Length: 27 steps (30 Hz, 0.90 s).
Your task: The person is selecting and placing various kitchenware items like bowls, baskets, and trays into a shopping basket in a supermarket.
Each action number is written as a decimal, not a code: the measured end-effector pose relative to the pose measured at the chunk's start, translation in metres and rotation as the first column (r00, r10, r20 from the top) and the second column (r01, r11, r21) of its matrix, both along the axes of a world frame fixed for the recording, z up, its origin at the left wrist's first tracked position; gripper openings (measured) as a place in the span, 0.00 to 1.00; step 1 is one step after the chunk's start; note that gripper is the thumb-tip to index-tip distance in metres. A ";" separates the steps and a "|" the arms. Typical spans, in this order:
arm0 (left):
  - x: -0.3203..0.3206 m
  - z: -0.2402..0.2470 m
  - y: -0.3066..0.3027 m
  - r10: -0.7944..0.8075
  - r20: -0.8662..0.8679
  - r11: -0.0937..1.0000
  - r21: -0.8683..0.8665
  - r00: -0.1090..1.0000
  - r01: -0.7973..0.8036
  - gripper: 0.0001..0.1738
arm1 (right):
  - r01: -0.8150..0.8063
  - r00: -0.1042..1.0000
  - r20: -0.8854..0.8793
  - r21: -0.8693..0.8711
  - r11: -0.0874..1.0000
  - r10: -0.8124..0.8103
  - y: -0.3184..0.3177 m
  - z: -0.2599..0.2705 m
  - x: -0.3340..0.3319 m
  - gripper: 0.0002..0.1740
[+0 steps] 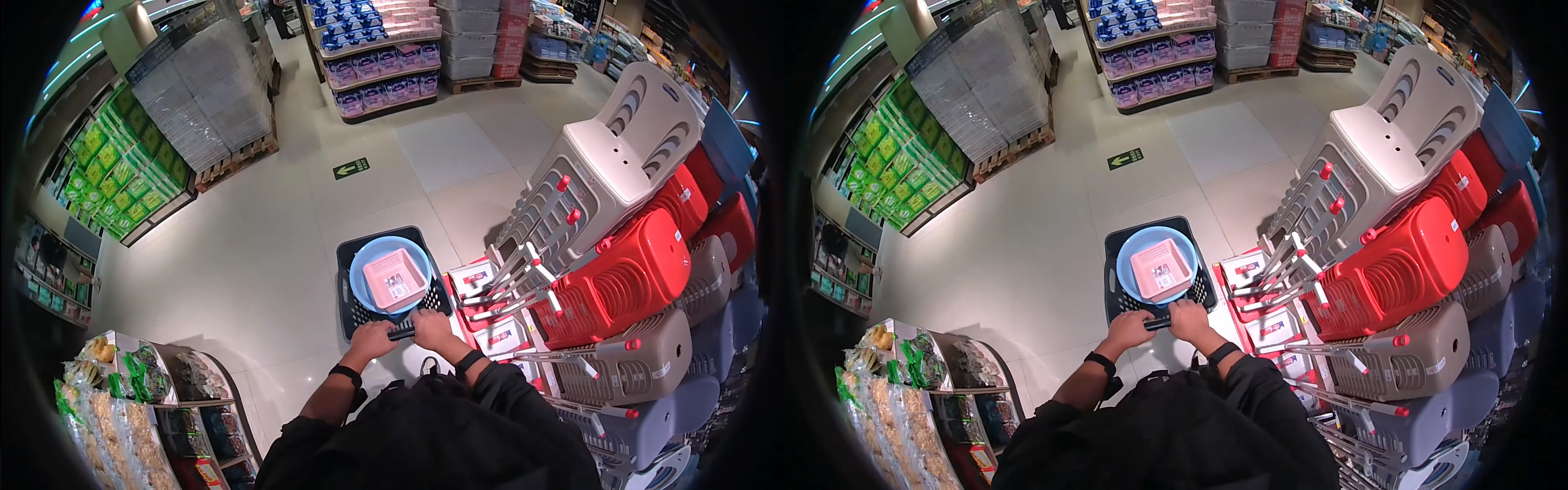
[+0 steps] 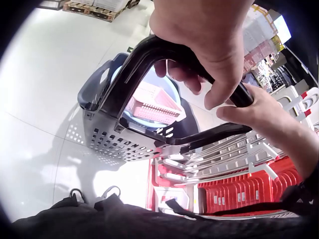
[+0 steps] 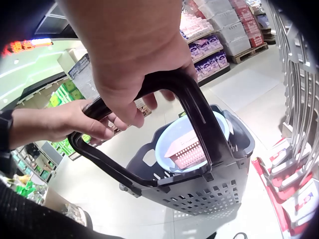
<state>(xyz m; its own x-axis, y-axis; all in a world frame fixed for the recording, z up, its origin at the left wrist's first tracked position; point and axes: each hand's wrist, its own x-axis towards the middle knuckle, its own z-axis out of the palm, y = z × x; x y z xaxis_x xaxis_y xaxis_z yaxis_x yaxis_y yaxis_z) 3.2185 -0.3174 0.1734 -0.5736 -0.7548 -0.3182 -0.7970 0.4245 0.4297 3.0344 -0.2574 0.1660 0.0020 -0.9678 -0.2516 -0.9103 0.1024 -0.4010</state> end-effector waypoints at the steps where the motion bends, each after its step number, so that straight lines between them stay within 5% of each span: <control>1: 0.001 -0.005 -0.006 -0.027 -0.080 0.994 -0.104 0.996 0.019 0.27 | -0.004 1.000 0.005 -0.004 1.000 0.004 -0.006 -0.001 -0.001 0.19; 10: 0.003 -0.012 -0.049 -0.102 -0.132 0.952 -0.301 0.986 0.058 0.48 | 0.042 0.999 0.001 -0.069 0.997 -0.042 -0.040 -0.004 -0.001 0.19; 12: 0.000 -0.013 -0.061 -0.118 -0.150 0.944 -0.323 0.982 0.064 0.49 | 0.027 0.994 -0.077 -0.474 0.880 -0.071 -0.044 -0.007 -0.001 0.20; 14: -0.002 -0.015 -0.073 -0.139 -0.170 0.936 -0.344 0.976 0.073 0.49 | 0.053 0.991 -0.082 -0.471 0.880 -0.104 -0.056 -0.006 -0.001 0.20; 16: -0.005 -0.014 -0.089 -0.153 -0.170 0.961 -0.257 0.974 0.106 0.51 | 0.069 0.997 -0.014 -0.113 0.991 -0.071 -0.069 -0.006 -0.005 0.22; 22: -0.014 -0.012 -0.132 -0.198 -0.168 0.977 -0.119 0.966 0.180 0.51 | 0.126 0.986 -0.088 -0.138 0.982 -0.139 -0.100 -0.005 -0.006 0.20; 27: -0.016 -0.021 -0.166 -0.314 -0.210 0.930 -0.264 0.926 0.256 0.50 | 0.218 0.970 -0.093 -0.081 0.973 -0.225 -0.125 0.001 -0.005 0.19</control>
